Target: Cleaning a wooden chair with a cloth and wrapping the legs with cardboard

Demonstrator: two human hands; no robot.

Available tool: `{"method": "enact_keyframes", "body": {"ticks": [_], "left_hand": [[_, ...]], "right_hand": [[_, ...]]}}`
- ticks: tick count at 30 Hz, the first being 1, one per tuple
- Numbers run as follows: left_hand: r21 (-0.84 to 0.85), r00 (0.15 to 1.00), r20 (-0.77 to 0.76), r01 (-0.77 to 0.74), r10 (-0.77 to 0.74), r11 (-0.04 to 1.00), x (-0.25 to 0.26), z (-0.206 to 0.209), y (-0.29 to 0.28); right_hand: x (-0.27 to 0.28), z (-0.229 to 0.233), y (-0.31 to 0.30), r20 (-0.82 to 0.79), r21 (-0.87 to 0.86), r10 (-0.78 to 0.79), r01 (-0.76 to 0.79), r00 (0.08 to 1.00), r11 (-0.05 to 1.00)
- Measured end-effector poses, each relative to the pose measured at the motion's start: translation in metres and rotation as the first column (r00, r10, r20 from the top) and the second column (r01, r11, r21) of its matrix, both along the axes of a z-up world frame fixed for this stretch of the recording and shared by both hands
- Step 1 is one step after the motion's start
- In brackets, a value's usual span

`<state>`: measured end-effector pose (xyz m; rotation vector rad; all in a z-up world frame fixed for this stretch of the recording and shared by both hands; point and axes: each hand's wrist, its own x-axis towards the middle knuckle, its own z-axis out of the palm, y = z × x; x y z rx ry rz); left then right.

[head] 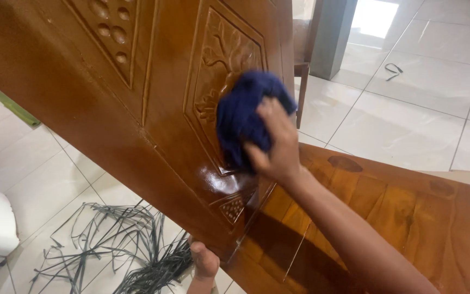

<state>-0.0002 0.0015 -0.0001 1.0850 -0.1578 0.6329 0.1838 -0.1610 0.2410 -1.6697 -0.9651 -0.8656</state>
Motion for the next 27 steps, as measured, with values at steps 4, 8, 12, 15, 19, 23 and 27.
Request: {"method": "enact_keyframes", "body": {"ticks": [4, 8, 12, 15, 19, 23, 27], "left_hand": [[0.04, 0.999, -0.031, -0.017, 0.018, 0.999, 0.0, -0.013, 0.002], [-0.047, 1.0, 0.021, -0.008, 0.009, 0.999, 0.0, -0.014, 0.002], [-0.002, 1.0, 0.02, -0.006, 0.006, 1.0, 0.001, -0.014, 0.003], [-0.012, 0.999, 0.021, 0.034, -0.034, 0.999, 0.002, -0.012, 0.004], [0.009, 1.0, 0.012, -0.008, 0.008, 1.0, 0.001, -0.01, 0.003], [0.036, 0.999, 0.007, -0.045, 0.045, 0.998, 0.002, -0.014, 0.002], [-0.042, 0.998, 0.06, -0.025, 0.028, 0.999, 0.001, -0.028, 0.005]], "right_hand": [[0.021, -0.009, 0.006, 0.052, -0.109, -0.028, 0.033, 0.998, 0.993], [0.024, 0.026, 0.006, -0.076, -0.071, -0.045, 0.04, 0.996, 0.997], [0.016, 0.01, 0.001, 0.018, -0.11, -0.003, 0.005, 1.0, 0.994], [0.015, 0.025, 0.002, 0.008, -0.104, 0.011, -0.01, 1.0, 0.995], [0.002, 0.06, 0.014, 0.03, -0.012, 0.009, -0.009, 1.0, 1.0], [-0.01, 0.037, 0.023, 0.272, -0.115, 0.136, -0.108, 0.953, 0.987], [0.006, 0.038, 0.018, 0.195, -0.091, 0.072, -0.055, 0.978, 0.994]]}}
